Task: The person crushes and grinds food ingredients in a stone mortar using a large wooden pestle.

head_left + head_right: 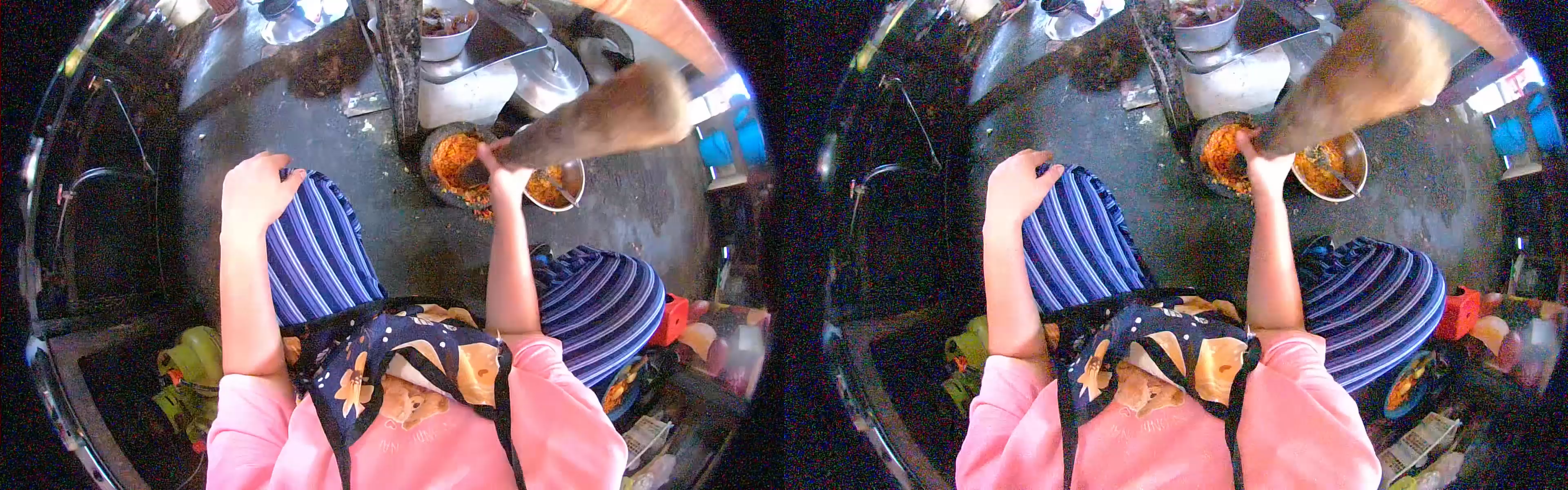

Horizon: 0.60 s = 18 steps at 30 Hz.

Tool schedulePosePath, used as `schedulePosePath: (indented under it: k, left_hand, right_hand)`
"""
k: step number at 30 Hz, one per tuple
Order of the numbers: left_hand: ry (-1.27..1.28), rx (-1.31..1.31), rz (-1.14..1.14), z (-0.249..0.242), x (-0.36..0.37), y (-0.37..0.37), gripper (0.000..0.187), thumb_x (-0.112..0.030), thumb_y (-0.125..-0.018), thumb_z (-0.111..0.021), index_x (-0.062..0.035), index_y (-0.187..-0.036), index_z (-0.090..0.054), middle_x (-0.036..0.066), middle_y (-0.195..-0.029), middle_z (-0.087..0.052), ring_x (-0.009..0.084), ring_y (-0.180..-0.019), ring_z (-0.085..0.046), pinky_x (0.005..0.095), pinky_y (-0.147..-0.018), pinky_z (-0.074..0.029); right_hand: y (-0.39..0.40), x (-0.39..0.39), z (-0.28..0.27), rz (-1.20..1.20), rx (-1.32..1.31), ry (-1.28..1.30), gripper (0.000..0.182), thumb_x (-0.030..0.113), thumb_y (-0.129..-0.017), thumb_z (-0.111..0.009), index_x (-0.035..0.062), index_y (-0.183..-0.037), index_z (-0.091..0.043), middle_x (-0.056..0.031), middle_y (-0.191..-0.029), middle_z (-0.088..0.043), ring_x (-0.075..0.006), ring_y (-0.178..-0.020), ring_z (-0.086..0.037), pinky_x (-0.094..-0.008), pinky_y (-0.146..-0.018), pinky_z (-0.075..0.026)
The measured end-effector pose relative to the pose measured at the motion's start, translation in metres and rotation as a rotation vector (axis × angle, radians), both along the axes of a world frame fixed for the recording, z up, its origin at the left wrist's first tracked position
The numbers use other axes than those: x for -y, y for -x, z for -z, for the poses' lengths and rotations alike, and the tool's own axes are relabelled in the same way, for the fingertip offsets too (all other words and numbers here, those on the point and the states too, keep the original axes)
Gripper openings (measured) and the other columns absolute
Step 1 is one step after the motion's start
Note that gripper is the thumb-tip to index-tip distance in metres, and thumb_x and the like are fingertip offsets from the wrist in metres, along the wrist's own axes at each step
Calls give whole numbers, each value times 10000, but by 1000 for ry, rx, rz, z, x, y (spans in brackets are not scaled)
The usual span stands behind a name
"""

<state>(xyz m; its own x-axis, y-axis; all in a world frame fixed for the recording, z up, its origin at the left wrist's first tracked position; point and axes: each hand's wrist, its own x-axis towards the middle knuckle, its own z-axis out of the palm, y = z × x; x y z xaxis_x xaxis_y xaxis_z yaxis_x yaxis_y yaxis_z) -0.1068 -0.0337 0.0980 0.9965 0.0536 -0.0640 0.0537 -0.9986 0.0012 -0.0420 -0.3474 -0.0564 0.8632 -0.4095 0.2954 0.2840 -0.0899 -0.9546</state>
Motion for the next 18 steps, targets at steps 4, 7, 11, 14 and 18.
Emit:
schedulePosePath:
  k: [4,7,11,14,18]
  left_hand:
    - [566,46,560,-31,38,26,255,-94,-777,-584,-21,-1021,-606,151,-1037,-606,313,-995,-566,364,-877,-435]
    - [715,211,1065,-94,92,70,277,-186,-737,-623,-145,-1011,-633,42,-1036,-616,230,-961,-589,427,-854,-438]
    - [629,431,1199,-132,140,113,232,-176,-723,-610,-202,-953,-634,3,-1016,-612,188,-941,-594,409,-821,-456]
    - [375,185,1298,-138,153,108,232,-177,-724,-604,-201,-952,-634,5,-1018,-613,186,-938,-595,408,-814,-459]
    - [133,-269,1298,-129,137,81,231,-179,-725,-597,-199,-952,-634,7,-1020,-613,185,-934,-596,407,-805,-464]
  right_hand:
    - [-13,16,-46,-53,7,58,289,-32,-622,-741,33,-825,-545,-40,-770,-580,-145,-668,-539,-283,-672,-462]
    - [-18,10,-18,120,117,-87,324,6,-618,-749,19,-862,-537,-35,-756,-579,-147,-699,-541,-298,-684,-451]
    - [-18,10,82,76,-7,-60,528,-60,-623,-721,35,-1087,-489,-16,-850,-549,-121,-774,-503,-295,-772,-437]
    - [-19,5,22,200,83,-207,386,-71,-586,-756,19,-888,-531,-41,-826,-576,-161,-739,-534,-326,-782,-451]
    - [-15,15,-47,33,137,-126,271,-75,-615,-703,33,-821,-563,-29,-786,-578,-147,-717,-535,-290,-709,-440]
